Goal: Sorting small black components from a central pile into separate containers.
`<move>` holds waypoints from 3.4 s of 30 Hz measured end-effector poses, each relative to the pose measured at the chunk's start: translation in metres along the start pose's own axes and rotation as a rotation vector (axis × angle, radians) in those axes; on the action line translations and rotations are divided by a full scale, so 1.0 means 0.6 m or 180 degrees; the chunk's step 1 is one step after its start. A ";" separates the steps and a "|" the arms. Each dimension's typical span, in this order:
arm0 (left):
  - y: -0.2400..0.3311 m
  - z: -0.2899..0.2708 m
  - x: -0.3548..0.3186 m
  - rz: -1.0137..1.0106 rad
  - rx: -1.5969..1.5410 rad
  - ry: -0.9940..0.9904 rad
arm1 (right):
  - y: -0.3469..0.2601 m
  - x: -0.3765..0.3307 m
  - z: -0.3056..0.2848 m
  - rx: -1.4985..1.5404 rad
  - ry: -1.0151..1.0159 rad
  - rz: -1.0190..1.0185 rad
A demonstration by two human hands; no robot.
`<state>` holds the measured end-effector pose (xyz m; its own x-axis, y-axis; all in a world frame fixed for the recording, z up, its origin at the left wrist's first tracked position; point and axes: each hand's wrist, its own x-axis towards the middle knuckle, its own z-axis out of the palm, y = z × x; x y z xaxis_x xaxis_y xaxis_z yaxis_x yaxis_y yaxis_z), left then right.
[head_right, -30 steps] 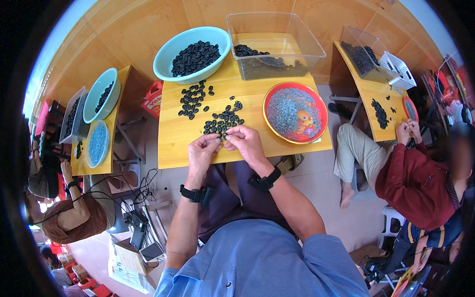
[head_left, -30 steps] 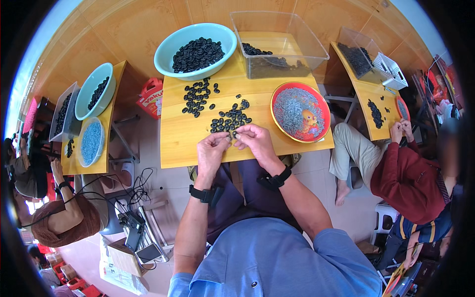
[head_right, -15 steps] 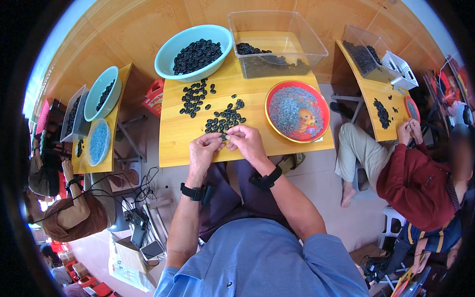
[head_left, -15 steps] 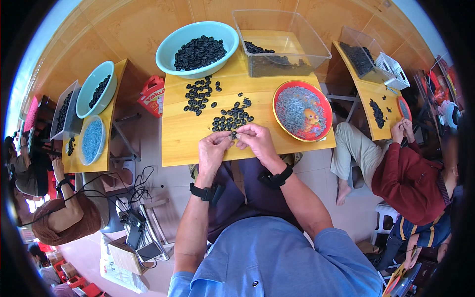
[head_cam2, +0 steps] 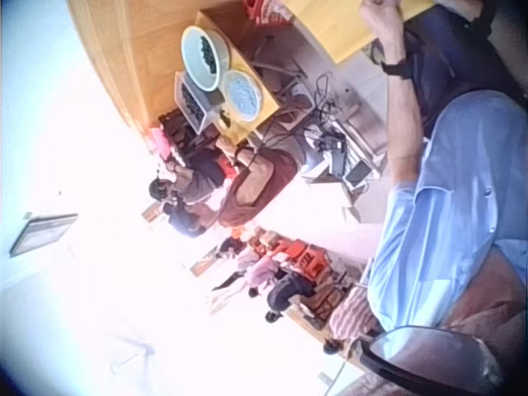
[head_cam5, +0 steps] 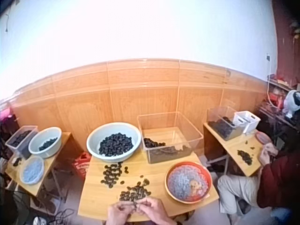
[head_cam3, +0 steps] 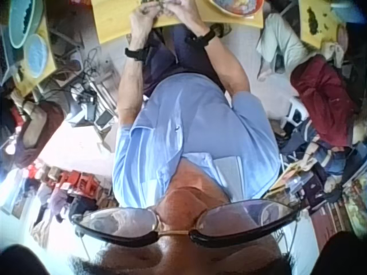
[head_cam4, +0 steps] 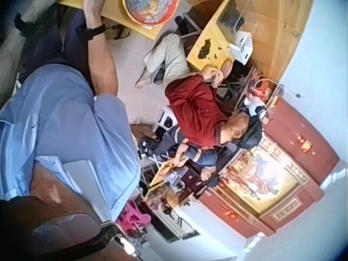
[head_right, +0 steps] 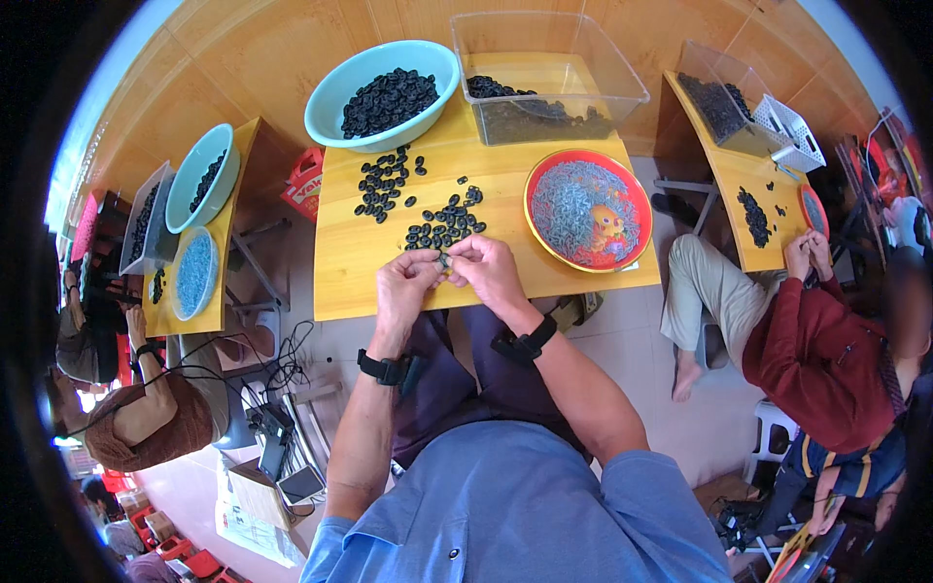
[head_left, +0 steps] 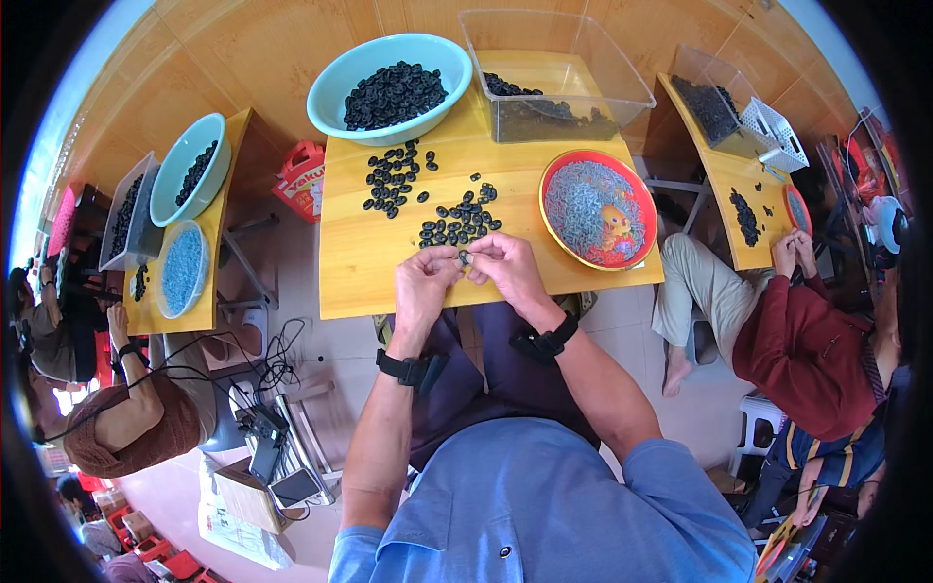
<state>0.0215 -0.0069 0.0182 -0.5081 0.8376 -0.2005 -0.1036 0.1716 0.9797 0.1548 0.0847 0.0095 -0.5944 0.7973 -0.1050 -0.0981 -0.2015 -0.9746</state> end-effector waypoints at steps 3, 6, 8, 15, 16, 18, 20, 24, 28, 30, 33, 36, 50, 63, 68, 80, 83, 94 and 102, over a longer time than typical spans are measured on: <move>-0.001 -0.008 -0.006 0.0285 0.0293 -0.0253 | -0.007 -0.004 -0.001 -0.0202 -0.0143 0.0053; -0.001 -0.012 -0.011 0.0520 0.0627 -0.0457 | -0.020 -0.007 -0.011 -0.0239 -0.0255 0.0181; 0.002 -0.015 -0.014 0.0615 0.0825 -0.0514 | -0.028 -0.004 -0.018 -0.0282 -0.0552 0.0435; 0.021 -0.006 -0.015 0.1160 0.1794 -0.0599 | -0.025 0.002 -0.026 -0.0253 -0.0666 0.0530; 0.018 -0.006 -0.013 0.1204 0.1872 -0.0549 | -0.026 0.002 -0.024 -0.0290 -0.0635 0.0524; 0.014 -0.006 -0.010 0.1204 0.1891 -0.0517 | -0.024 0.003 -0.023 -0.0330 -0.0600 0.0519; 0.011 -0.006 -0.006 0.1219 0.1908 -0.0489 | -0.022 0.006 -0.024 -0.0412 -0.0581 0.0536; 0.016 -0.015 -0.012 0.1256 0.2061 -0.0394 | -0.034 0.008 -0.014 -0.0548 -0.0649 0.0507; 0.004 -0.018 -0.013 0.1548 0.2092 -0.0471 | -0.028 0.001 -0.017 -0.0492 -0.0728 0.0643; -0.002 -0.018 -0.014 0.1518 0.2085 -0.0468 | -0.024 -0.001 -0.019 -0.0551 -0.0713 0.0596; 0.002 -0.018 -0.024 0.1535 0.1921 -0.0425 | -0.015 -0.006 -0.017 -0.0596 -0.0742 0.0463; 0.005 -0.022 -0.026 0.1454 0.1902 -0.0538 | -0.016 -0.002 -0.022 -0.0627 -0.0733 0.0478; -0.039 -0.034 0.024 0.0736 -0.0938 0.0241 | -0.192 0.110 0.009 -0.1609 0.0078 -0.1181; -0.034 -0.027 0.005 0.0787 0.0040 0.0288 | -0.055 0.025 -0.005 -0.3610 -0.0098 -0.0978; -0.012 -0.014 -0.006 0.1255 0.1114 0.0262 | -0.079 0.062 -0.023 -0.3296 0.0051 -0.1285; -0.017 -0.018 -0.003 0.1422 0.1299 0.0272 | -0.082 0.137 -0.003 -0.4028 0.0055 -0.0344; -0.016 -0.018 -0.006 0.1439 0.1267 0.0259 | -0.081 0.133 -0.012 -0.4031 0.0041 -0.0268; -0.026 -0.006 0.009 0.0995 0.0387 0.0310 | -0.041 0.048 0.014 -0.2350 -0.0199 -0.0777; -0.029 -0.014 0.012 0.0585 0.0531 -0.0190 | -0.057 0.024 0.000 -0.1668 -0.0332 -0.0139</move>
<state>0.0125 -0.0082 -0.0003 -0.4534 0.8910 -0.0236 0.1307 0.0927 0.9871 0.1499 0.1030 0.0414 -0.6776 0.7323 -0.0680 0.2713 0.1629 -0.9486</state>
